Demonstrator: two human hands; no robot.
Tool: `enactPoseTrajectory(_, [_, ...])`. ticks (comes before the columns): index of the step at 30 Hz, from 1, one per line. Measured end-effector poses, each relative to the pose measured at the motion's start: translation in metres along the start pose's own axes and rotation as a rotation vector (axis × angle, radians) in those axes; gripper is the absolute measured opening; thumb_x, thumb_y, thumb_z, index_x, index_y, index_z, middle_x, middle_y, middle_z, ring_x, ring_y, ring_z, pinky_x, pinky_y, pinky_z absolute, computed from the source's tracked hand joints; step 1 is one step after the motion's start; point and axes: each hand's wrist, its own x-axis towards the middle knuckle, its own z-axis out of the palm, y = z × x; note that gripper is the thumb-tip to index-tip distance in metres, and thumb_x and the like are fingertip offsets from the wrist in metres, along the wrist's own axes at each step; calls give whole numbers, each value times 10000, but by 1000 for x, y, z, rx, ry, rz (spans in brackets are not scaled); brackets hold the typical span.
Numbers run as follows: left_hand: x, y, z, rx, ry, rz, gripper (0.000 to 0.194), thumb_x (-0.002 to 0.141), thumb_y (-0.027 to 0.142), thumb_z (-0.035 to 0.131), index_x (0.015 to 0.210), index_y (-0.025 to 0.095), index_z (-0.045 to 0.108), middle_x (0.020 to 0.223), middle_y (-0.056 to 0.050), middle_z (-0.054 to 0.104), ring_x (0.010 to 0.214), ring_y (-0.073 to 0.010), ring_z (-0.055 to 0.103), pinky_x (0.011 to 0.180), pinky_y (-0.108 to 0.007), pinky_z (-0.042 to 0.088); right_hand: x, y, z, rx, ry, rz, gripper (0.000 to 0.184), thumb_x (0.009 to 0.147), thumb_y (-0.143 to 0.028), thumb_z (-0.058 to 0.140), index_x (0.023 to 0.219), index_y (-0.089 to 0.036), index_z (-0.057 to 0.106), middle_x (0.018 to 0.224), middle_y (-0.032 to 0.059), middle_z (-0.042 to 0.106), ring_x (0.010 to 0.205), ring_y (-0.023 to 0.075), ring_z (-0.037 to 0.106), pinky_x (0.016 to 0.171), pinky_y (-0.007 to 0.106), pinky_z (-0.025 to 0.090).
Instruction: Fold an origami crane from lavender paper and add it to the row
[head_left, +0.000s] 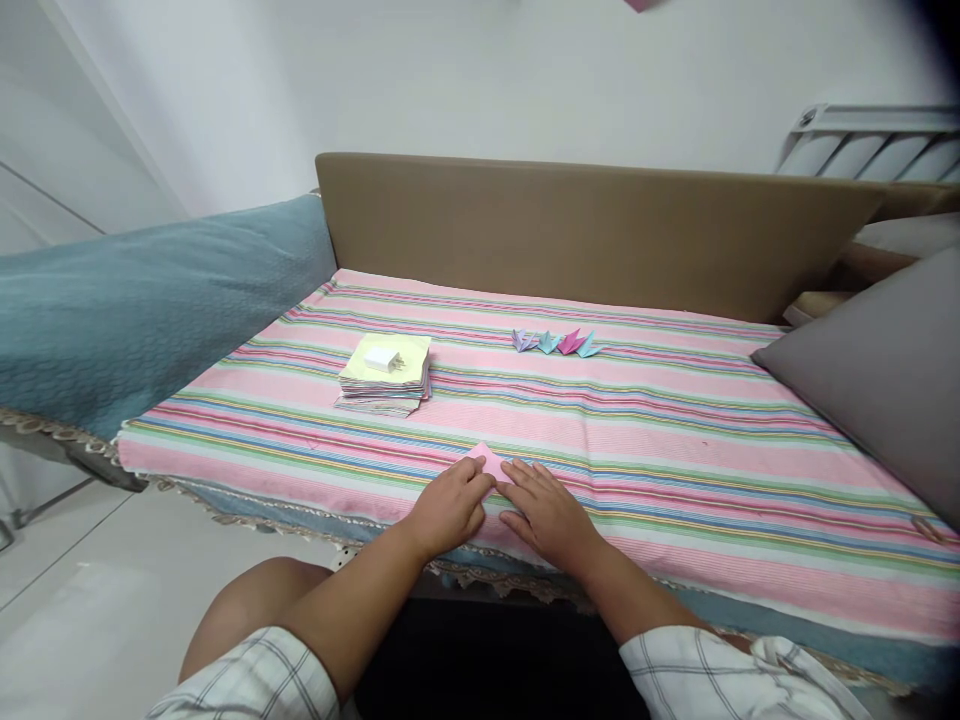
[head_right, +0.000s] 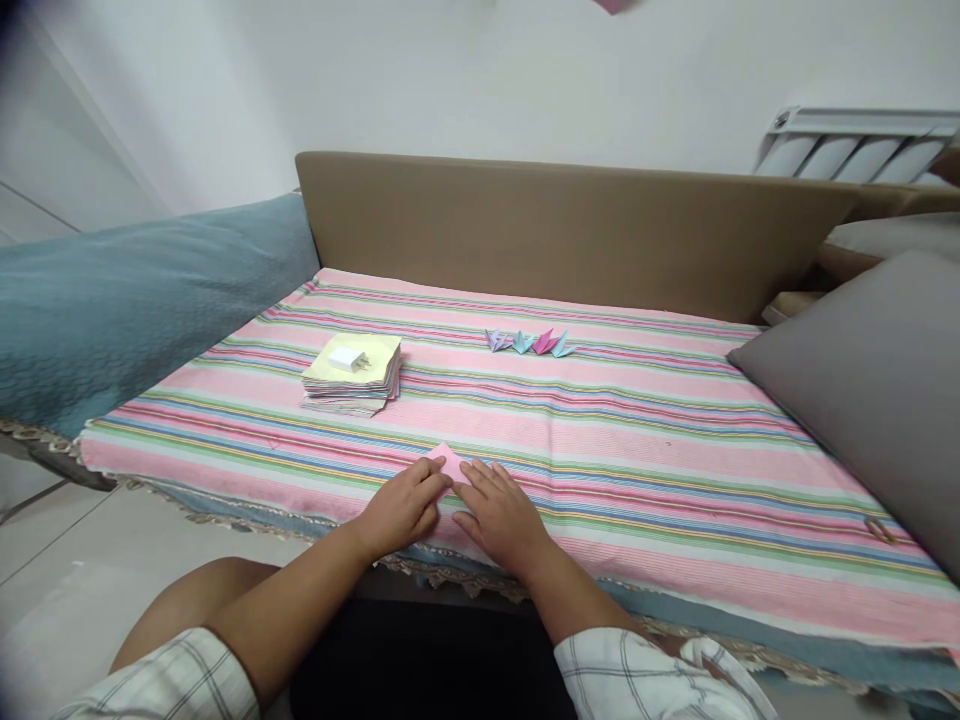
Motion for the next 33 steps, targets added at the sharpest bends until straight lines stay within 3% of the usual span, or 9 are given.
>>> enactPoseTrajectory(11, [1,-4,2,2,-50,-12,480,695,56,439,1132,211,562,1094,-104,474,1125,-235,462,894,-354,459,-16,25,-11,-35,100,114,297,911,-332,444,1060,-164,639,1203,89,605,1175,230,498,989,405,404])
enactPoseTrajectory(16, [1,-2,1,-10,-41,-18,470,702,59,443,1125,223,564,1066,-93,488,1141,-244,448,883,-357,466,-11,27,-22,-108,189,316,332,917,-382,410,850,-169,655,1055,110,659,1030,242,568,962,454,374])
enactPoseTrajectory(19, [0,-2,1,-2,-30,-2,465,696,52,443,1117,205,569,1078,-102,481,1120,-238,455,894,-351,458,-1,15,-21,-54,226,219,314,921,-363,393,988,-160,623,1144,107,620,1125,231,511,1028,450,295])
enactPoseTrajectory(23, [1,-1,1,7,-31,3,451,688,50,446,1096,191,577,1068,-96,484,1038,-213,473,892,-337,451,13,-5,-9,19,117,43,438,922,-361,374,1277,-117,452,1306,112,517,1270,234,378,1084,459,197])
enactPoseTrajectory(28, [2,-1,1,-1,-43,1,450,692,57,441,1102,197,567,1096,-86,485,952,-192,472,859,-331,458,23,-12,1,77,-18,102,487,925,-401,353,1336,-144,389,1319,104,508,1268,239,385,1088,483,142])
enactPoseTrajectory(33, [1,-3,4,1,-32,3,442,702,68,452,1109,199,564,1135,-91,470,978,-197,461,875,-335,447,25,-12,0,52,-42,165,514,917,-434,364,1336,-138,398,1336,104,492,1262,228,388,1068,445,204])
